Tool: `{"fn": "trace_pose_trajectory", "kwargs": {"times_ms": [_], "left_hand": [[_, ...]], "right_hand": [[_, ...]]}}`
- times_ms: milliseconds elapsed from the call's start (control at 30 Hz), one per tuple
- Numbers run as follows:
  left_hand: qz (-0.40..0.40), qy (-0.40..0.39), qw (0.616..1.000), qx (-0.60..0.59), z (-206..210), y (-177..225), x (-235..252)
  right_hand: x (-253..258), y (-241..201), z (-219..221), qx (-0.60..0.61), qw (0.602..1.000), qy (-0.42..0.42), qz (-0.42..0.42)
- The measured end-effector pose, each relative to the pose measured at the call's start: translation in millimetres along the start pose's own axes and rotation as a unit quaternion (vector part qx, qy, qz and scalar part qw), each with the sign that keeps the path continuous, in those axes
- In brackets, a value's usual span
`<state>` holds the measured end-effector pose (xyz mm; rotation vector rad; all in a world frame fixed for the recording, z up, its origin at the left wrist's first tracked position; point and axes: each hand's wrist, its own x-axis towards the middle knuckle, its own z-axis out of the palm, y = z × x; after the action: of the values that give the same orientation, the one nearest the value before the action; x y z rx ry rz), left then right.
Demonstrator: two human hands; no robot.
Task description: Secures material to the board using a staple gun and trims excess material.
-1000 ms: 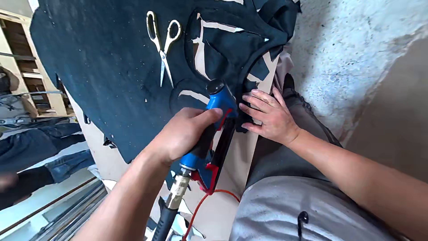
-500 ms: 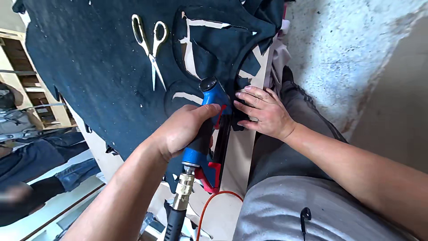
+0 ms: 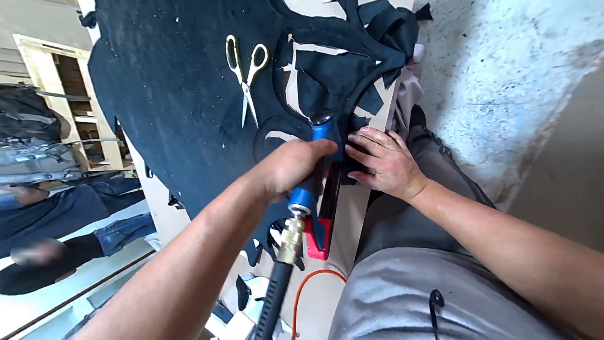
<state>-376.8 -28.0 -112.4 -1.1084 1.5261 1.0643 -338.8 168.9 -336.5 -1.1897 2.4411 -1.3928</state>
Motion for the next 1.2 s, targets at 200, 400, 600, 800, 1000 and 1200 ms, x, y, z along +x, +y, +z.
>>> {"fn": "trace_pose_trajectory", "kwargs": {"times_ms": [200,400,600,800,1000,1200], "left_hand": [[-0.072,0.151,0.975,-0.143,-6,15,-56],[-0.014,0.031,0.992,-0.126,-48,-36,-8],[-0.012,-0.004,0.995,-0.102,-38,-21,3],[-0.019,0.001,0.996,-0.085,-35,-10,7],[-0.032,-0.006,0.997,-0.064,-36,-1,14],[-0.034,-0.022,0.998,-0.041,-41,8,10]], "right_hand": [[3,-22,-14,-0.022,1.0,-0.007,0.002],[-3,-45,7,-0.079,0.996,-0.034,-0.039],[3,-33,10,-0.062,0.996,-0.03,-0.057],[2,-32,13,-0.041,0.998,-0.011,-0.047],[3,-31,13,-0.033,0.998,0.001,-0.045],[3,-32,13,-0.034,0.998,-0.002,-0.046]]}}
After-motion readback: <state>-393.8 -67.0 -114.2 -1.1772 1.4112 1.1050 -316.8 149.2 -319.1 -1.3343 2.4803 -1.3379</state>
